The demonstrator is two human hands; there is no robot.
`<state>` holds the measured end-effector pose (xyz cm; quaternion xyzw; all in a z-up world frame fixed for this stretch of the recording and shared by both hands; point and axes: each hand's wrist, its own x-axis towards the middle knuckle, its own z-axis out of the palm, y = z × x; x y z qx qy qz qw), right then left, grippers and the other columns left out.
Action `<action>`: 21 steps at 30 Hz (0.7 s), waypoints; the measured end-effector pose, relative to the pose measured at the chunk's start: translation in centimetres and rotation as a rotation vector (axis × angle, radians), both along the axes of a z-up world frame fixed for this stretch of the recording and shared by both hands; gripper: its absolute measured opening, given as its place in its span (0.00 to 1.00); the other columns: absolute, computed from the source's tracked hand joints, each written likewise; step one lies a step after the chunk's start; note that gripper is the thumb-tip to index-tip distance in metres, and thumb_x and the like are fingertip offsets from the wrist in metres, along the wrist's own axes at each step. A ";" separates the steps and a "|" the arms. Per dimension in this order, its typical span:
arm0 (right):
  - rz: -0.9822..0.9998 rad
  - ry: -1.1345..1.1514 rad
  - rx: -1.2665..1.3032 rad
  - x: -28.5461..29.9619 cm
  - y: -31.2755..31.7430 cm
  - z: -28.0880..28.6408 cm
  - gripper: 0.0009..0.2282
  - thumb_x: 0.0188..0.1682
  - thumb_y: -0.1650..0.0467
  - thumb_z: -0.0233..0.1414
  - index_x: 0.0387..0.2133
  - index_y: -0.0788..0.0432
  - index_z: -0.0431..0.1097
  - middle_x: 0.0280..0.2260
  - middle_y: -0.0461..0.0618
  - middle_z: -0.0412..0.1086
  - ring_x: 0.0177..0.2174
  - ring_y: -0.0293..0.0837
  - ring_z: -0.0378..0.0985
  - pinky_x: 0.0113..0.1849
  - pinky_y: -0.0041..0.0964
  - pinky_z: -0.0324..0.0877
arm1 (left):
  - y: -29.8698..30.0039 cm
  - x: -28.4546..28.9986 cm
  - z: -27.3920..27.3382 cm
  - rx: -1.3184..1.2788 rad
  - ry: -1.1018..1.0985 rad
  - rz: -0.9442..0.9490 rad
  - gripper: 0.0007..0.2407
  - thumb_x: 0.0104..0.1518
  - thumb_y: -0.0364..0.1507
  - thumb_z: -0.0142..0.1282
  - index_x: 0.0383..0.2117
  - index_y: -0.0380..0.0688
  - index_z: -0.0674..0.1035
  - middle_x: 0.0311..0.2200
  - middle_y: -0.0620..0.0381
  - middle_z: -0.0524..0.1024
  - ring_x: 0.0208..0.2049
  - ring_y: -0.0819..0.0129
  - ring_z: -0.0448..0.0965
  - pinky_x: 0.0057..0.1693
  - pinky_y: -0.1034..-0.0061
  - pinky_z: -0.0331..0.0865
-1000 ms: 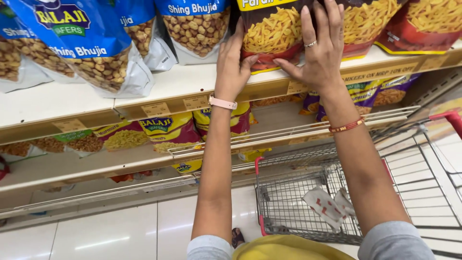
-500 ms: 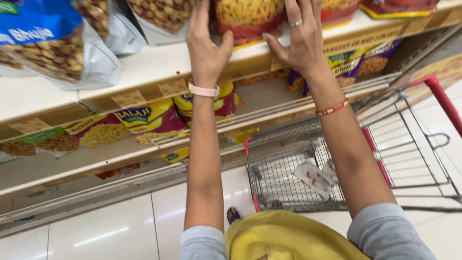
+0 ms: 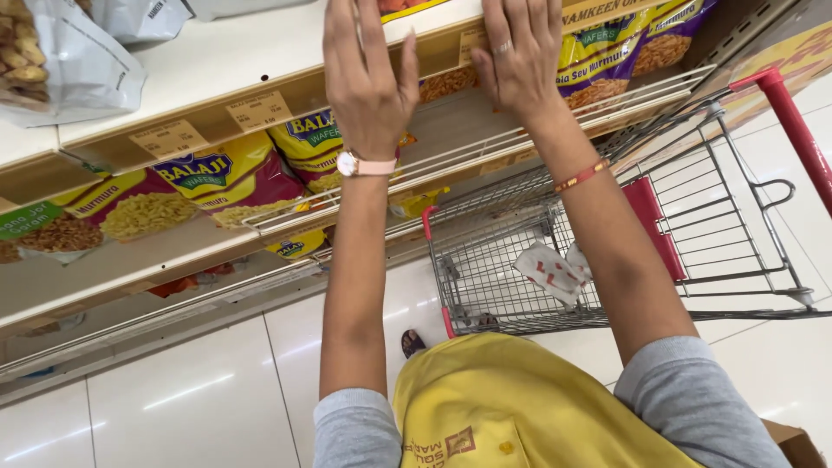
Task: Transferring snack bags from a shopping cart to store shelves.
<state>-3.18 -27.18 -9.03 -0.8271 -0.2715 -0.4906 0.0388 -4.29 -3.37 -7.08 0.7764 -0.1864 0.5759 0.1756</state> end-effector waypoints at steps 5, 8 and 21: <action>-0.064 0.012 0.019 -1.6 0.3 -1.6 0.26 0.66 0.57 0.41 0.69 0.63 0.54 0.65 0.63 0.57 0.66 0.62 0.55 0.67 0.60 0.44 | 0.2 -2.0 0.8 0.037 0.096 -0.031 0.26 0.71 0.39 0.57 0.66 0.33 0.64 0.65 0.38 0.62 0.61 0.46 0.72 0.64 0.63 0.73; -0.084 0.036 0.066 -2.6 1.0 -1.3 0.27 0.66 0.56 0.43 0.69 0.63 0.53 0.67 0.63 0.55 0.67 0.62 0.52 0.68 0.58 0.42 | 0.2 -2.0 0.8 0.034 0.128 -0.037 0.27 0.71 0.40 0.59 0.66 0.33 0.64 0.64 0.37 0.62 0.60 0.47 0.72 0.64 0.61 0.73; -0.059 0.096 0.145 -4.7 2.0 -0.2 0.21 0.62 0.67 0.52 0.65 0.62 0.59 0.58 0.60 0.62 0.56 0.63 0.64 0.58 0.57 0.58 | 0.8 -0.9 -0.8 0.053 0.099 -0.086 0.22 0.70 0.39 0.63 0.60 0.34 0.72 0.59 0.40 0.68 0.55 0.50 0.73 0.59 0.60 0.72</action>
